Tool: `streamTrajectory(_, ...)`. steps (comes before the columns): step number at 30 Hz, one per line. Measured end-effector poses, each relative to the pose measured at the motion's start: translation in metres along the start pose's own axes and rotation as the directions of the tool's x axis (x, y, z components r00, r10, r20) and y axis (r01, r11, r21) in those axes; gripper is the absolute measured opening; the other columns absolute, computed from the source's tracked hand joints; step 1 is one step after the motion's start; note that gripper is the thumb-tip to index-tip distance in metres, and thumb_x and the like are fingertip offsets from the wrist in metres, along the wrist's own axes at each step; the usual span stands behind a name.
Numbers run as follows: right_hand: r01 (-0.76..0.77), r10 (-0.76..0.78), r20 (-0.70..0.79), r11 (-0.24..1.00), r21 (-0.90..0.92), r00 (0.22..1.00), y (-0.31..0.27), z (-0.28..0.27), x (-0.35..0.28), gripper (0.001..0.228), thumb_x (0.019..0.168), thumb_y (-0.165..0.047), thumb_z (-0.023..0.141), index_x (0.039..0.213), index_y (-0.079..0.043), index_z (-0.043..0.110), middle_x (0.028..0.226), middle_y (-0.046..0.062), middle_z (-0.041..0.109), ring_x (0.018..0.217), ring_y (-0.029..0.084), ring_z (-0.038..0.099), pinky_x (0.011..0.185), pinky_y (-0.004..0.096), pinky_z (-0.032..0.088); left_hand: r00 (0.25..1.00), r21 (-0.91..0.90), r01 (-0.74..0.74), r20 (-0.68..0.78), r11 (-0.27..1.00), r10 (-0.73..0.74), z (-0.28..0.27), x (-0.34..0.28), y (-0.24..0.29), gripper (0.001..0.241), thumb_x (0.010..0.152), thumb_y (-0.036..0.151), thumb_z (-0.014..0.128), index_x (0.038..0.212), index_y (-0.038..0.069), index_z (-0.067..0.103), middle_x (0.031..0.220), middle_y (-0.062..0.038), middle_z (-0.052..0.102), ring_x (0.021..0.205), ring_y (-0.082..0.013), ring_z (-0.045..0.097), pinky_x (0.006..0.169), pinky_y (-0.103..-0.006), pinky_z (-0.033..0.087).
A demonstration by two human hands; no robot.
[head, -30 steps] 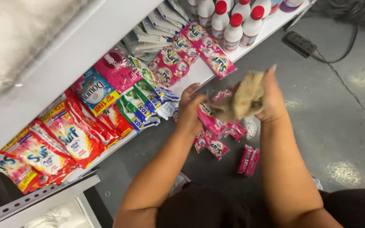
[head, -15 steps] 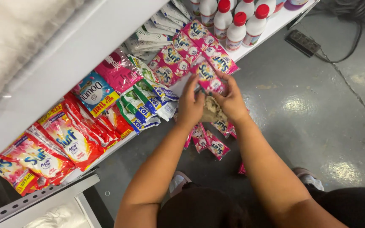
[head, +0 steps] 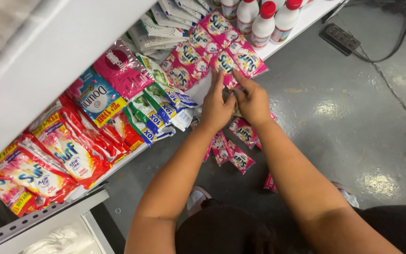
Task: Wiping and organizing detergent sachets on a store shelf.
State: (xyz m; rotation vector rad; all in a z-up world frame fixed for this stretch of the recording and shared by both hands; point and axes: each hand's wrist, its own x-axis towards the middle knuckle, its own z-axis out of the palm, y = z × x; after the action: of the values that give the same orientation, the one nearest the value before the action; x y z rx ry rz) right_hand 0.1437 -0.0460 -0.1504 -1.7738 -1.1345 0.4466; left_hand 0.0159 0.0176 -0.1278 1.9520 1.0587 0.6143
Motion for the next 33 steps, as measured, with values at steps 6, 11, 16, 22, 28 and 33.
streamTrajectory(6,-0.119,0.157,-0.488,0.987,0.108,0.858,0.047,-0.037,-0.029,0.021,0.092,-0.006,0.070,0.093,-0.023,0.080,0.085,-0.001,0.076,0.083,0.020,0.074,0.081,0.032,0.058,0.999,-0.075,0.017,-0.043,0.997,-0.021,0.006,-0.025,0.028,0.074,0.092,0.011,0.065,0.160,0.006,0.036,0.163,-0.031,0.029,0.149,-0.0499,0.032,0.119,-0.0546,0.037)
streamTrajectory(11,-0.096,0.095,-0.015,0.966,-0.240,0.995,0.118,0.000,-0.073,0.035,0.085,-0.022,0.073,0.115,-0.004,0.074,0.102,0.026,0.071,0.102,0.049,0.068,0.094,0.058,0.053,0.977,-0.053,-0.174,-0.133,0.983,0.166,0.019,-0.043,0.013,0.050,0.082,0.000,0.064,0.129,0.015,0.068,0.106,-0.002,0.064,0.097,-0.0225,0.068,0.085,-0.0329,0.058)
streamTrajectory(16,-0.283,0.461,0.167,0.752,-0.595,0.871,0.073,-0.017,-0.063,0.073,0.086,-0.041,0.077,0.153,-0.039,0.048,0.145,0.015,0.048,0.130,0.046,0.047,0.103,0.064,0.047,0.998,-0.109,0.038,0.055,0.993,-0.032,0.043,-0.059,-0.032,0.045,0.079,0.005,0.068,0.123,0.015,0.072,0.102,-0.007,0.073,0.092,-0.0237,0.074,0.075,-0.0300,0.062)
streamTrajectory(22,-0.617,0.549,0.331,0.773,0.150,0.768,0.085,-0.057,-0.040,0.058,0.069,-0.022,0.085,0.125,-0.031,0.072,0.113,0.008,0.073,0.101,0.032,0.068,0.088,0.045,0.055,0.905,-0.189,0.379,0.279,0.906,-0.320,0.048,-0.070,-0.039,0.054,0.089,0.032,0.065,0.140,0.014,0.058,0.123,-0.019,0.068,0.115,-0.0344,0.066,0.096,-0.0428,0.055)
streamTrajectory(28,-0.336,0.335,0.047,0.907,0.255,0.941,0.038,-0.006,-0.059,0.021,0.076,-0.023,0.085,0.094,-0.018,0.075,0.077,0.007,0.070,0.073,0.024,0.067,0.066,0.037,0.052,0.834,-0.498,0.548,0.264,0.672,-0.484,0.012,-0.053,0.086,0.101,0.095,0.068,0.046,0.161,0.003,0.006,0.162,-0.038,0.013,0.152,-0.0502,0.020,0.124,-0.0595,0.021)
streamTrajectory(33,0.082,-0.066,-0.137,0.990,0.114,0.988,-0.004,0.010,-0.078,0.020,0.081,-0.026,0.077,0.094,-0.012,0.069,0.088,0.015,0.071,0.084,0.040,0.069,0.076,0.049,0.053,0.763,-0.719,0.555,0.240,0.419,-0.600,0.010,-0.055,0.068,0.101,0.090,0.078,0.048,0.159,0.009,0.022,0.157,-0.028,0.030,0.145,-0.0450,0.037,0.119,-0.0561,0.032)
